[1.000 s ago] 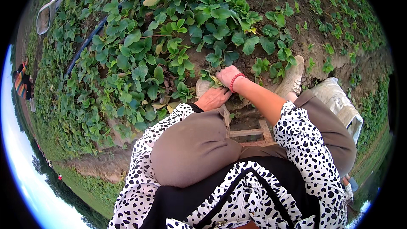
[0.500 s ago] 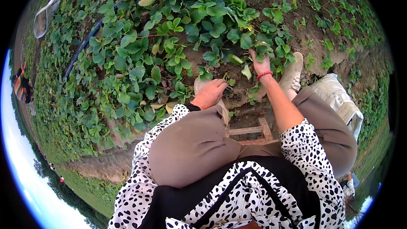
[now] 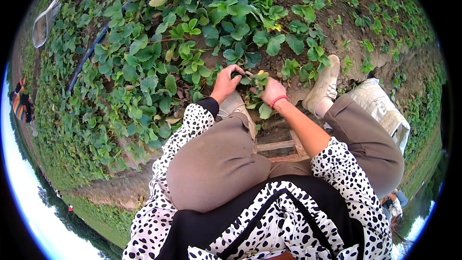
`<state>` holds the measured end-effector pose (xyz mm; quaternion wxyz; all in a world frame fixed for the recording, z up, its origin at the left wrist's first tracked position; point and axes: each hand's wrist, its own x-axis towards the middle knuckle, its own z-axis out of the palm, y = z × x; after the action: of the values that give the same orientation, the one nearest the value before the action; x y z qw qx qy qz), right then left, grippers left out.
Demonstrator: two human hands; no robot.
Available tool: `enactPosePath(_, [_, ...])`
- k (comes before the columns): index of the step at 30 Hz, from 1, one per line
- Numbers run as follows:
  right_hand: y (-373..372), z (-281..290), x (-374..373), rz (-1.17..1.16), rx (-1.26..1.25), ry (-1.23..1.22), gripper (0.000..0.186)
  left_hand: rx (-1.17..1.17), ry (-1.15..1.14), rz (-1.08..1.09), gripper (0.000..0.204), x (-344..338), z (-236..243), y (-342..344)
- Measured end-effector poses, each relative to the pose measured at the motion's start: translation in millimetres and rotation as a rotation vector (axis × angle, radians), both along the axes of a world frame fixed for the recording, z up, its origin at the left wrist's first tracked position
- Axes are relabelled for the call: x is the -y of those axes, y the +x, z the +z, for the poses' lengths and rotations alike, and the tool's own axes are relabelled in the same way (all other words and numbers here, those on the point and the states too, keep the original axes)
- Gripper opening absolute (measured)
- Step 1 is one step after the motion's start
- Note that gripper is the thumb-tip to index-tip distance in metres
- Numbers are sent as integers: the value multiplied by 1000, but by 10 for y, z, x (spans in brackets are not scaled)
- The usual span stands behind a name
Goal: The person sits in a strawberry field and removes weeds by hand from around the plants. They place the collected weeds into a white sack beside them.
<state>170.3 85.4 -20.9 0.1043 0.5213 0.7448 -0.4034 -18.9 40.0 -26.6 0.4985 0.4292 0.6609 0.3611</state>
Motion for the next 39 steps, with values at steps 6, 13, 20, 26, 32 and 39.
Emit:
enactPosePath(6, [-228, 48, 72, 263, 170, 186, 26, -70, 12, -50, 11, -93, -6, 66])
enactPosePath(13, [-410, 43, 39, 431, 252, 199, 18, -33, 34, -8, 11, 10, -13, 88])
enactPosePath(20, [-362, 117, 229, 317, 240, 280, 18, 25, 46, 48, 10, 62, -49, 83])
enactPosePath(26, [-323, 101, 226, 155, 297, 216, 17, -6, 48, 33, 9, 53, -36, 98])
enactPosePath(32, [-191, 20, 23, 260, 263, 281, 17, 7, 43, 20, 13, 88, -81, 175])
enactPosePath(39, [-345, 156, -235, 348, 261, 165, 23, -193, 80, -161, 28, 123, 19, 112])
